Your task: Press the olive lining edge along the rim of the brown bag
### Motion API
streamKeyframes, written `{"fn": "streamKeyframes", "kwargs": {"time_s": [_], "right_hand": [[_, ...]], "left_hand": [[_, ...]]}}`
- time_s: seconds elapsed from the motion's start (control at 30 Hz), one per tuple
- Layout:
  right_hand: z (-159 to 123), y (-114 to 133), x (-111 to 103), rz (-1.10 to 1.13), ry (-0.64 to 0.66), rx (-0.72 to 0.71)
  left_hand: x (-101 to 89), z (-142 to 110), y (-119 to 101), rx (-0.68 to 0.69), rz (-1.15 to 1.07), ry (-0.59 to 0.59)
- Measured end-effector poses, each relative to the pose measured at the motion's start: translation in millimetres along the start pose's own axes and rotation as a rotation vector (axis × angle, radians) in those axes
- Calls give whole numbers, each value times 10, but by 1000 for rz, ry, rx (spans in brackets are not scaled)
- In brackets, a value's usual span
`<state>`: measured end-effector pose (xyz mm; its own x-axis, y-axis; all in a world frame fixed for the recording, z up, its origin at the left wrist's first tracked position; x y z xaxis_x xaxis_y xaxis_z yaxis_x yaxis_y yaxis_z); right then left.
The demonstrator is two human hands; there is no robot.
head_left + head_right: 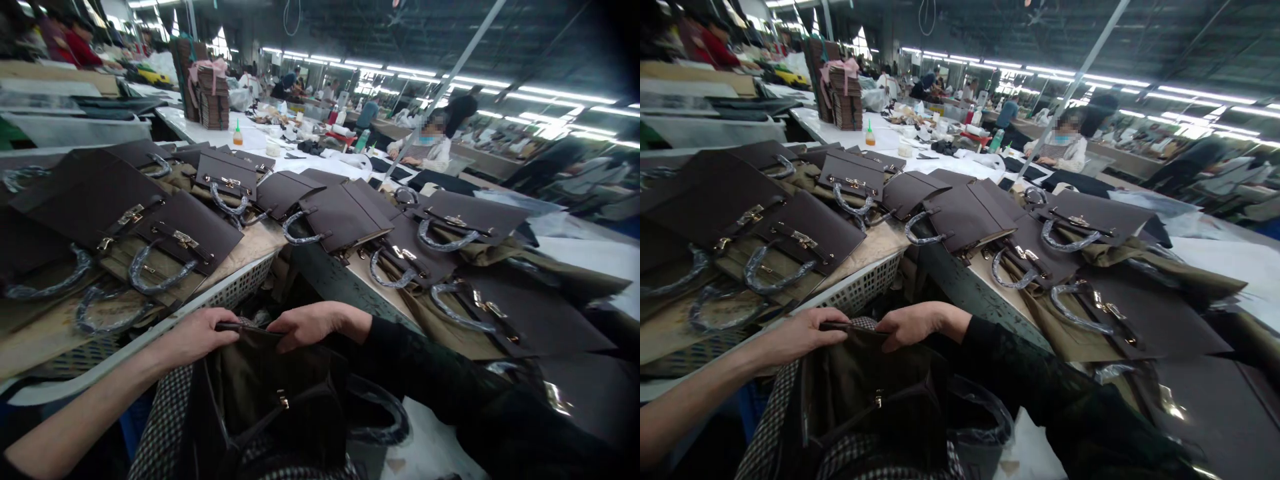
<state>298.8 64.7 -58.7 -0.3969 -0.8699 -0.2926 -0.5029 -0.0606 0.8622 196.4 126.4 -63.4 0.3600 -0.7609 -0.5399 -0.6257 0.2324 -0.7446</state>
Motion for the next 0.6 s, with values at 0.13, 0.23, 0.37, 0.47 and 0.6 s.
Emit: {"fn": "streamKeyframes", "kwargs": {"time_s": [0.13,0.23,0.37,0.47,0.6], "right_hand": [[318,139,-148,55,-111,-124],[653,213,-201,-212,-204,-122],[835,333,-157,-302,-210,-182],[574,278,-313,-58,-314,-201],[-196,-12,-787,311,-758,-181]], "left_hand": [[-94,-150,171,-82,-173,-78],[-85,-261,88,-23,-236,-125],[-136,-463,266,-141,-508,-212],[-306,-721,531,-171,-694,-365],[-483,-1105,950,-214,-717,-602]]}}
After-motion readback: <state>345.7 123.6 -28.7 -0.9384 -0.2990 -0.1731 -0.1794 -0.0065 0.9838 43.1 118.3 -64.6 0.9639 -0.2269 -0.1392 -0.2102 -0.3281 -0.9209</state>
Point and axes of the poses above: each hand's wrist, its own z-axis towards the middle knuckle, its own x-axis out of the palm, y = z × x, the point moved 10 cm from there along z, towards the middle knuckle, and after that the axes turned 6 degrees about -x, right-handed, at the moved point
